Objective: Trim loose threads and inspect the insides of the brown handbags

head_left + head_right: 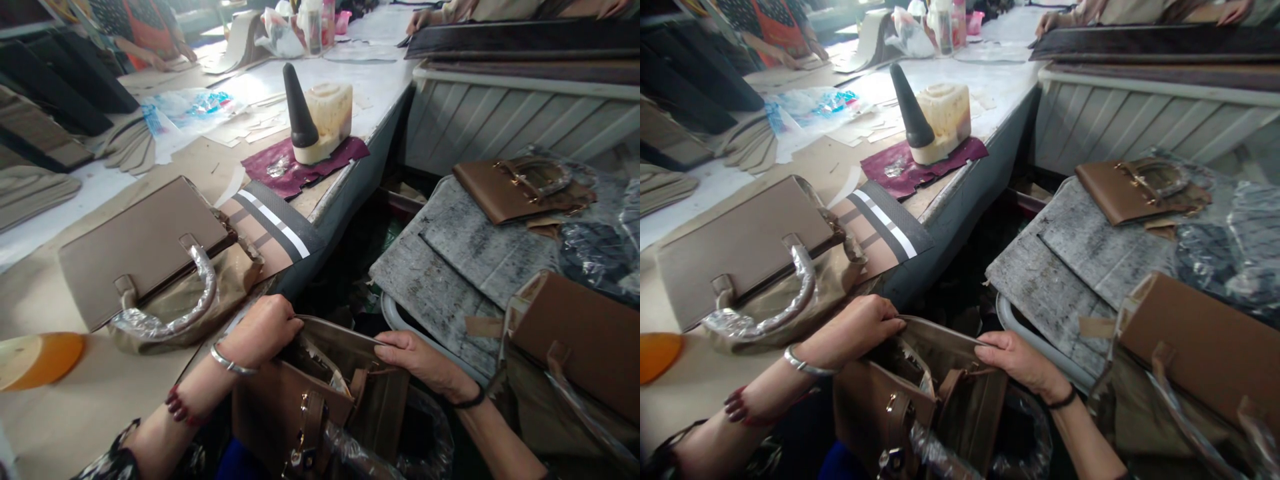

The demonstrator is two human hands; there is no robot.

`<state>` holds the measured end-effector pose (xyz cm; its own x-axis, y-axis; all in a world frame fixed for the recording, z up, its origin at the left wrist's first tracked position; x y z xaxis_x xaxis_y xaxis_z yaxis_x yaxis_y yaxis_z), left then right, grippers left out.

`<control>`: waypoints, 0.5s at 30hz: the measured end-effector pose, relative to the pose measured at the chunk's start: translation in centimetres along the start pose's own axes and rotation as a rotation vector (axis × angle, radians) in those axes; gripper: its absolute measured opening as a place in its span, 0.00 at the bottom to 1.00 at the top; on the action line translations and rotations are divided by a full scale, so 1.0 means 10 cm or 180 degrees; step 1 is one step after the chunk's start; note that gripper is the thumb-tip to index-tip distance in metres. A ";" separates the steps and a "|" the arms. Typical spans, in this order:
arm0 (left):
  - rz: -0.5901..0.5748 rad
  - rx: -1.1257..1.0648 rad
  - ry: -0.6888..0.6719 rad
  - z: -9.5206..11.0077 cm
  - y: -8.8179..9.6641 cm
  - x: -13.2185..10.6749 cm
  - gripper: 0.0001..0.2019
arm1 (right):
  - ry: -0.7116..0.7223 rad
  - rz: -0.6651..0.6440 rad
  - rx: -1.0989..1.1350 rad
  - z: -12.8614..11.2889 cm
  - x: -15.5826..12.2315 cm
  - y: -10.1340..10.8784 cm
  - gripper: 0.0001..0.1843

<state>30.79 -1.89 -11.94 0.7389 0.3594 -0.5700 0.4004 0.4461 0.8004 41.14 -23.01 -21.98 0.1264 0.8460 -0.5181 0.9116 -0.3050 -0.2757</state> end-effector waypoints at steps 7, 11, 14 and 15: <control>0.0020 0.0101 0.0060 0.00 -0.02 0.01 0.13 | 0.0006 0.0017 0.0136 -0.02 0.00 -0.01 0.18; 0.0099 0.0162 0.0052 0.00 -0.03 0.03 0.13 | 0.0053 -0.0023 0.0132 -0.03 0.00 -0.02 0.18; 0.0066 0.0218 0.0059 0.02 -0.01 0.02 0.13 | 0.0054 -0.0029 0.0191 -0.04 0.00 -0.02 0.18; 0.0043 0.0233 0.0062 0.03 -0.01 0.02 0.14 | 0.0058 -0.0031 0.0198 -0.04 0.00 -0.02 0.18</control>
<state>31.09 -2.12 -12.05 0.7341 0.3813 -0.5618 0.4294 0.3803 0.8192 41.13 -22.78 -21.63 0.1252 0.8566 -0.5005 0.8868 -0.3228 -0.3307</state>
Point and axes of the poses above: each hand's wrist, its own x-axis towards the middle knuckle, its own y-axis out of the back of the hand, z = x × y, the point moved 2 cm from there along x, towards the middle knuckle
